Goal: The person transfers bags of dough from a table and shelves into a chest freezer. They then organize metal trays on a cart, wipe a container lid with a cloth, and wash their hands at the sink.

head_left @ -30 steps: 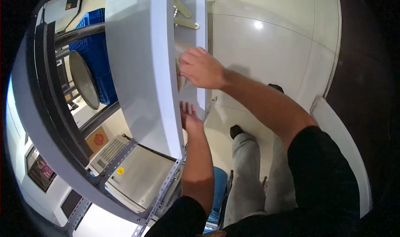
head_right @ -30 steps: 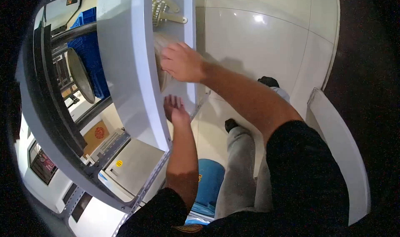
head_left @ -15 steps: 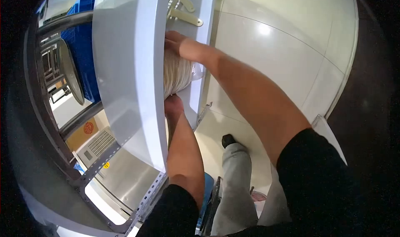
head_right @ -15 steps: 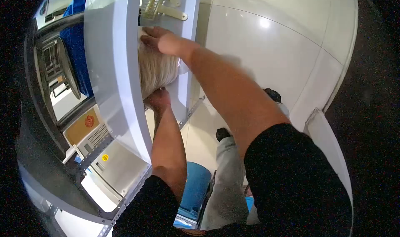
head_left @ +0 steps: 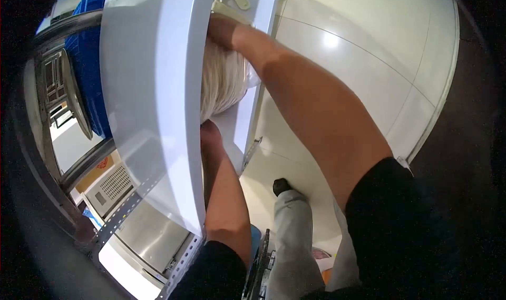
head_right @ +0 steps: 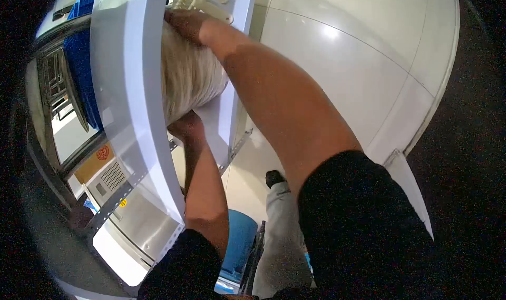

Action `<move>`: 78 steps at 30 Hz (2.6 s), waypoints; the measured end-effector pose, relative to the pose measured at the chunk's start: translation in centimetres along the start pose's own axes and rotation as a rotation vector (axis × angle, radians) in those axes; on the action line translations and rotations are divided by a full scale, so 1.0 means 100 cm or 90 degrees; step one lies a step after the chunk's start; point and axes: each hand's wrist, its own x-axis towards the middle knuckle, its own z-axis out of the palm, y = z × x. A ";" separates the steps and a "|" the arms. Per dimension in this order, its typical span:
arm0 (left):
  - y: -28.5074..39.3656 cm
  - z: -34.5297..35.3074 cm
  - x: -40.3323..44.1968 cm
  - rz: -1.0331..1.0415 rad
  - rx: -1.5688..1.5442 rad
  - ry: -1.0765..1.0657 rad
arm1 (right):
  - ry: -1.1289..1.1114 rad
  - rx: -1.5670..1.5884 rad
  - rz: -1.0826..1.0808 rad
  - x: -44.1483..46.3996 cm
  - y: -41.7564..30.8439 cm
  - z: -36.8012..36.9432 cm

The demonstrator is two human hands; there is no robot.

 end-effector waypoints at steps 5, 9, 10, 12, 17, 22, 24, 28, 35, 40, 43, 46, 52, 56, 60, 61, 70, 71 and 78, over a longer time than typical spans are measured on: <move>0.011 0.012 -0.013 -0.035 0.105 -0.089 | 0.110 -0.468 -0.234 -0.112 0.009 0.016; 0.017 0.014 -0.037 -0.114 0.101 -0.115 | 0.286 0.100 0.281 -0.183 0.012 -0.019; 0.021 0.012 -0.049 -0.138 0.100 -0.119 | 0.287 0.096 0.291 -0.200 0.023 -0.020; 0.028 0.016 -0.068 -0.166 0.084 -0.131 | 0.243 0.575 0.510 -0.220 0.033 -0.035; 0.061 0.014 -0.120 -0.231 0.069 -0.163 | 0.231 0.677 0.420 -0.272 -0.003 -0.078; 0.084 0.043 -0.183 -0.294 0.006 -0.221 | 0.373 0.727 0.409 -0.315 -0.050 -0.130; 0.105 0.049 -0.205 -0.311 0.000 -0.251 | 0.391 0.708 0.398 -0.330 -0.074 -0.141; 0.172 0.068 -0.245 -0.323 -0.019 -0.315 | 0.416 0.671 0.355 -0.346 -0.149 -0.167; 0.373 0.098 -0.316 -0.262 -0.080 -0.390 | 0.370 0.600 0.248 -0.332 -0.374 -0.200; 0.470 0.059 -0.358 -0.268 -0.252 -0.388 | 0.285 0.515 0.201 -0.355 -0.545 -0.177; 0.536 0.053 -0.385 -0.032 0.131 -0.598 | 0.254 0.436 0.164 -0.394 -0.631 -0.148; 0.545 -0.023 -0.431 0.010 0.035 -0.600 | 0.254 0.331 0.117 -0.446 -0.702 -0.113; 0.536 -0.162 -0.525 0.007 -0.087 -0.513 | 0.200 0.199 0.124 -0.564 -0.777 -0.003; 0.541 -0.263 -0.555 0.043 -0.136 -0.439 | -0.097 -0.033 -0.351 -0.605 -0.853 0.058; 0.555 -0.315 -0.562 0.067 -0.172 -0.350 | -0.552 -0.368 -0.483 -0.644 -0.942 0.194; 0.552 -0.340 -0.573 0.076 -0.176 -0.331 | -0.655 -0.611 -0.524 -0.645 -0.949 0.217; 0.524 -0.461 -0.558 0.130 -0.240 -0.125 | -0.364 -0.655 -0.647 -0.609 -0.898 0.369; 0.523 -0.467 -0.544 0.131 -0.243 -0.109 | -0.436 -0.627 -0.630 -0.597 -0.884 0.381; 0.532 -0.529 -0.402 0.130 -0.251 -0.029 | -0.570 -0.177 -0.517 -0.462 -0.883 0.493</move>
